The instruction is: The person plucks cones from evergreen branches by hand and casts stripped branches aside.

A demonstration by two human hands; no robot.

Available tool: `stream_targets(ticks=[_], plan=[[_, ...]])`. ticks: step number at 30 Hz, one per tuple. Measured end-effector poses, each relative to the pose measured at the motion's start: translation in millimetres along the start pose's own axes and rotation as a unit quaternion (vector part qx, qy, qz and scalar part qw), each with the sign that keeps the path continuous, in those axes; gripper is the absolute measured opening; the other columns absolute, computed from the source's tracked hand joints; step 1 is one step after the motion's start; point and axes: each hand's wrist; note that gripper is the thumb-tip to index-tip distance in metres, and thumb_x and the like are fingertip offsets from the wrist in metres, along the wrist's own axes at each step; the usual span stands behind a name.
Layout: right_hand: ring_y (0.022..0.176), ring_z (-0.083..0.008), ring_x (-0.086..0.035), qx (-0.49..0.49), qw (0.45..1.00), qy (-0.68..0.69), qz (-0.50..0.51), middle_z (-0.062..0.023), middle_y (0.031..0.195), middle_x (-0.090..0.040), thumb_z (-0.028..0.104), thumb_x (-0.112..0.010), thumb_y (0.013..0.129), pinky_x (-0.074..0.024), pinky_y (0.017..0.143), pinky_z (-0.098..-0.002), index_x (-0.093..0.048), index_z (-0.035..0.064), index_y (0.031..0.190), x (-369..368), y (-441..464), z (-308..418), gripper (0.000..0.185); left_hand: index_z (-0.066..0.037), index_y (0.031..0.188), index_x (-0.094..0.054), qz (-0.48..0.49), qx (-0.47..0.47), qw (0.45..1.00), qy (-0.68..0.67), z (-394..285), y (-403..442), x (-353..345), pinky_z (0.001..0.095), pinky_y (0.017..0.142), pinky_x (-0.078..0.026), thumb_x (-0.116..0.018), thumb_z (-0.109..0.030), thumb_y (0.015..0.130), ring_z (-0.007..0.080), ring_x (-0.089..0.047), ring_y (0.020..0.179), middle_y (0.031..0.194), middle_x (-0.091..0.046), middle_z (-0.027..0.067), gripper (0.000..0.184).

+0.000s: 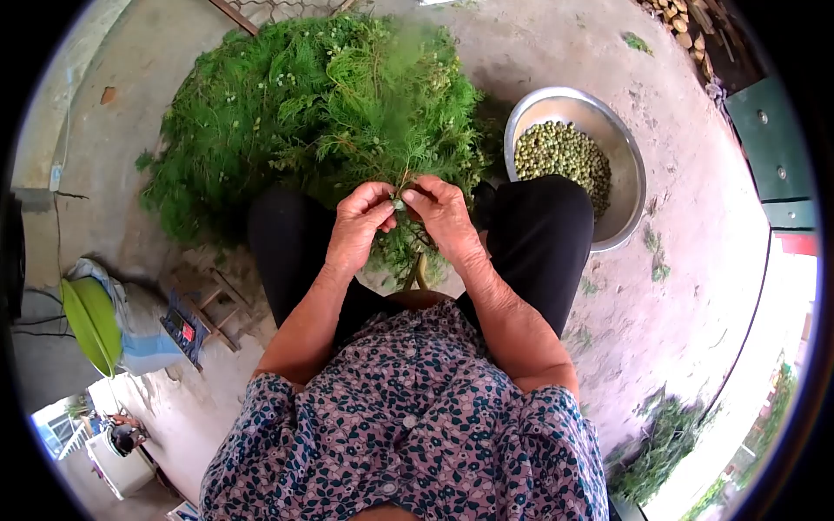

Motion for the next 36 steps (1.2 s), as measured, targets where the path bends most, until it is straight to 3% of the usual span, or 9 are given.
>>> stream_targets(ticks=[4,7,11,13,20,23,26,31,36], plan=[[0.056,-0.0054,-0.044,-0.029,0.999,0.000,-0.024,0.0031,0.059,-0.049,0.006,-0.058,0.081,-0.0389,0.052,-0.0210,-0.059,-0.0028,0.079,-6.4,2.0,-5.5,0.009,-0.002,0.096,-0.058,0.004,0.009,0.997,0.079,0.8,-2.7,4.2,0.0193,0.055,-0.042,-0.052,-0.001,0.082,0.0072,-0.052,0.059,0.072,-0.057,0.0010,0.015],[0.055,-0.0052,-0.043,-0.050,0.999,0.001,-0.016,0.0025,0.060,-0.049,0.007,-0.059,0.080,-0.0372,0.050,-0.0217,-0.059,-0.0028,0.079,-4.1,4.7,-10.7,0.010,-0.001,0.097,-0.059,0.014,0.008,0.994,0.107,2.2,-2.4,8.7,0.0185,0.051,-0.042,-0.054,-0.002,0.082,0.0068,-0.052,0.058,0.074,-0.058,0.0016,0.016],[0.055,-0.0050,-0.040,0.021,0.997,-0.070,-0.024,0.0028,0.060,-0.048,0.009,-0.061,0.081,-0.0341,0.049,-0.0213,-0.058,-0.0020,0.078,-5.8,2.8,-11.5,0.012,0.000,0.096,-0.060,0.010,-0.040,0.983,0.179,2.6,-4.6,7.3,0.0201,0.051,-0.043,-0.059,0.000,0.078,0.0079,-0.052,0.056,0.074,-0.059,0.0032,0.018],[0.055,-0.0046,-0.039,0.022,0.998,-0.056,-0.015,0.0034,0.060,-0.047,0.010,-0.061,0.080,-0.0335,0.049,-0.0211,-0.058,-0.0017,0.078,-7.2,2.5,-10.6,0.012,0.000,0.092,-0.062,-0.007,-0.081,0.981,0.177,3.0,-5.4,6.9,0.0201,0.049,-0.042,-0.061,0.000,0.077,0.0079,-0.052,0.054,0.072,-0.059,0.0039,0.015],[0.048,-0.0052,-0.039,-0.036,0.999,0.001,0.013,0.0021,0.055,-0.047,0.019,-0.063,0.080,-0.0314,0.045,-0.0202,-0.060,0.0012,0.075,-9.0,7.5,-17.7,0.019,0.003,0.086,-0.063,-0.013,-0.036,0.988,0.151,4.3,-8.2,13.6,0.0209,0.046,-0.041,-0.062,-0.004,0.074,0.0075,-0.050,0.050,0.062,-0.058,0.0030,0.013],[0.047,-0.0065,-0.043,-0.128,0.989,0.074,-0.014,0.0015,0.055,-0.049,0.022,-0.061,0.082,-0.0348,0.044,-0.0202,-0.060,0.0034,0.075,-9.7,8.1,-17.1,0.020,0.002,0.083,-0.063,-0.012,-0.018,0.988,0.150,-2.4,-11.3,14.3,0.0212,0.046,-0.040,-0.061,-0.005,0.075,0.0070,-0.049,0.049,0.060,-0.056,0.0016,0.011],[0.052,-0.0089,-0.049,-0.112,0.985,0.134,0.002,-0.0012,0.064,-0.055,0.024,-0.060,0.084,-0.0389,0.047,-0.0218,-0.058,0.0032,0.082,-10.9,8.6,-17.1,0.021,0.000,0.076,-0.063,-0.062,0.013,0.997,0.049,-2.5,-10.1,10.2,0.0191,0.046,-0.036,-0.058,-0.007,0.076,0.0055,-0.046,0.049,0.059,-0.054,-0.0016,0.008],[0.064,-0.0107,-0.054,-0.116,0.960,0.255,0.022,-0.0013,0.075,-0.058,0.022,-0.058,0.084,-0.0409,0.055,-0.0225,-0.057,0.0059,0.089,-9.5,10.7,-14.9,0.017,-0.001,0.085,-0.063,-0.095,0.031,0.995,-0.017,3.3,-5.2,15.2,0.0200,0.046,-0.036,-0.060,-0.006,0.079,0.0061,-0.048,0.051,0.065,-0.057,-0.0008,0.009],[0.064,-0.0070,-0.050,-0.054,0.992,0.109,0.045,0.0006,0.075,-0.057,0.016,-0.063,0.080,-0.0395,0.054,-0.0196,-0.058,0.0043,0.092,-10.3,12.4,-17.4,0.017,0.000,0.082,-0.063,-0.108,0.031,0.993,0.021,4.1,-4.4,12.2,0.0193,0.046,-0.036,-0.061,-0.007,0.079,0.0059,-0.048,0.051,0.063,-0.056,-0.0007,0.008]])
Point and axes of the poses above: each hand's wrist, its own y-axis towards the middle knuckle, its own x-axis out of the back of the hand, z = x × y
